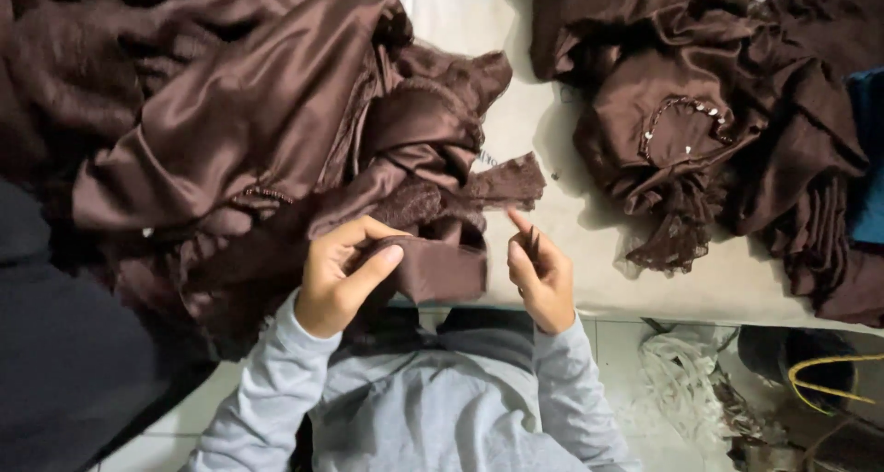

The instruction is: Trimming excess loose threads from brown fabric garments using thread snips.

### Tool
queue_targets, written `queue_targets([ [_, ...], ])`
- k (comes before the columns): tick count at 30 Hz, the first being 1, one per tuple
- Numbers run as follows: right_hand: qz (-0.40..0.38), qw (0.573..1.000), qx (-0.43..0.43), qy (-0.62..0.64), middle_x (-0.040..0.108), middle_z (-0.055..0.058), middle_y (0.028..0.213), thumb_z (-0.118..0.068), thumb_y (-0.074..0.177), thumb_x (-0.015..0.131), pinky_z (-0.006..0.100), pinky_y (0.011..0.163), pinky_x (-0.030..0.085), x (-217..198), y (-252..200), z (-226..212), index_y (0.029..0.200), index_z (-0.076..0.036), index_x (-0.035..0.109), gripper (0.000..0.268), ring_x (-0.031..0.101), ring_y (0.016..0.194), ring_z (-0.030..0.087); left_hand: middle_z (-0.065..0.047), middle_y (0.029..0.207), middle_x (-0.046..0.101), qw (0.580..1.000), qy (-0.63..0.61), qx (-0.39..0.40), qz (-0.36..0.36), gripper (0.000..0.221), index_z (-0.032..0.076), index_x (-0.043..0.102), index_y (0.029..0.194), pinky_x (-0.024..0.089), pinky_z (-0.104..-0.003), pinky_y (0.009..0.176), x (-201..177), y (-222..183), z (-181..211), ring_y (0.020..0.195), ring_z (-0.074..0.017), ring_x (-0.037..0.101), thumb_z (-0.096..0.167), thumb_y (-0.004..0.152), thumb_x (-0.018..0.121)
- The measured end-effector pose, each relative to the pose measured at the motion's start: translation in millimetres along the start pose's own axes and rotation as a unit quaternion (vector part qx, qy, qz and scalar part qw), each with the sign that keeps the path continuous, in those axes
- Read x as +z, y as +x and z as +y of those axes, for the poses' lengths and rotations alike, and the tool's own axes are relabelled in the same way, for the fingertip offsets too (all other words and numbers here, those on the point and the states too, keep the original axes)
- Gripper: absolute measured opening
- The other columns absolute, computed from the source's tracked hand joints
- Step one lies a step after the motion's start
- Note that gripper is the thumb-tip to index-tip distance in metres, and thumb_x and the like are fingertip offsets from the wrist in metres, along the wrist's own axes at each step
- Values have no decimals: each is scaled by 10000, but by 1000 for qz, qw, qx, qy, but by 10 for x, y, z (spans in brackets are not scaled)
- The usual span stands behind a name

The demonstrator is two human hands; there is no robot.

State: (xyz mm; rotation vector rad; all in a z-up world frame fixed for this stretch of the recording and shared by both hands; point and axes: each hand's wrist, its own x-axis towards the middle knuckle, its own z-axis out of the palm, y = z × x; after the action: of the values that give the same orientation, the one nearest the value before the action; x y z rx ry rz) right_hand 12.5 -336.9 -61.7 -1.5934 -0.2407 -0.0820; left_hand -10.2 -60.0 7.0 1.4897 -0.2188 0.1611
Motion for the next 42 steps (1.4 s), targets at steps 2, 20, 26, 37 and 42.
queue_targets([
  [2,-49,993,-87,66,529,94,1130,-158,1128,370,178,486,394,-1,63,-171,1521,35,436,443,413,686,62,-98,732,725,999,-34,-7,-1,118,4,734,970,496,-261,642,23,106,-116,697,-116,619,98,914,691],
  [20,-9,959,-261,-108,774,126,865,2,737,861,275,475,475,232,962,-993,1043,41,771,321,588,553,206,-195,980,812,998,-48,-13,-25,105,6,673,959,573,-353,874,405,913,207,980,-215,742,75,886,703],
  [26,8,954,-279,-109,770,114,878,-2,823,802,281,483,472,263,853,-1181,1047,15,766,227,599,553,218,-178,940,819,998,14,22,-48,121,10,677,1000,577,-361,899,376,814,276,972,-200,756,59,891,700],
  [37,-27,943,-268,-195,769,95,904,-72,900,781,282,674,544,128,460,-1418,1025,-15,715,152,709,709,191,-100,1095,694,992,79,72,-69,229,22,614,1160,624,-316,961,584,515,611,979,-223,782,68,936,612],
  [42,-31,965,-179,-192,722,75,1154,-405,862,784,242,715,524,-7,357,-1167,1282,-39,628,578,670,932,132,-111,1094,706,993,58,73,-76,212,19,612,1160,612,-313,972,626,528,660,1034,-233,770,77,956,597],
])
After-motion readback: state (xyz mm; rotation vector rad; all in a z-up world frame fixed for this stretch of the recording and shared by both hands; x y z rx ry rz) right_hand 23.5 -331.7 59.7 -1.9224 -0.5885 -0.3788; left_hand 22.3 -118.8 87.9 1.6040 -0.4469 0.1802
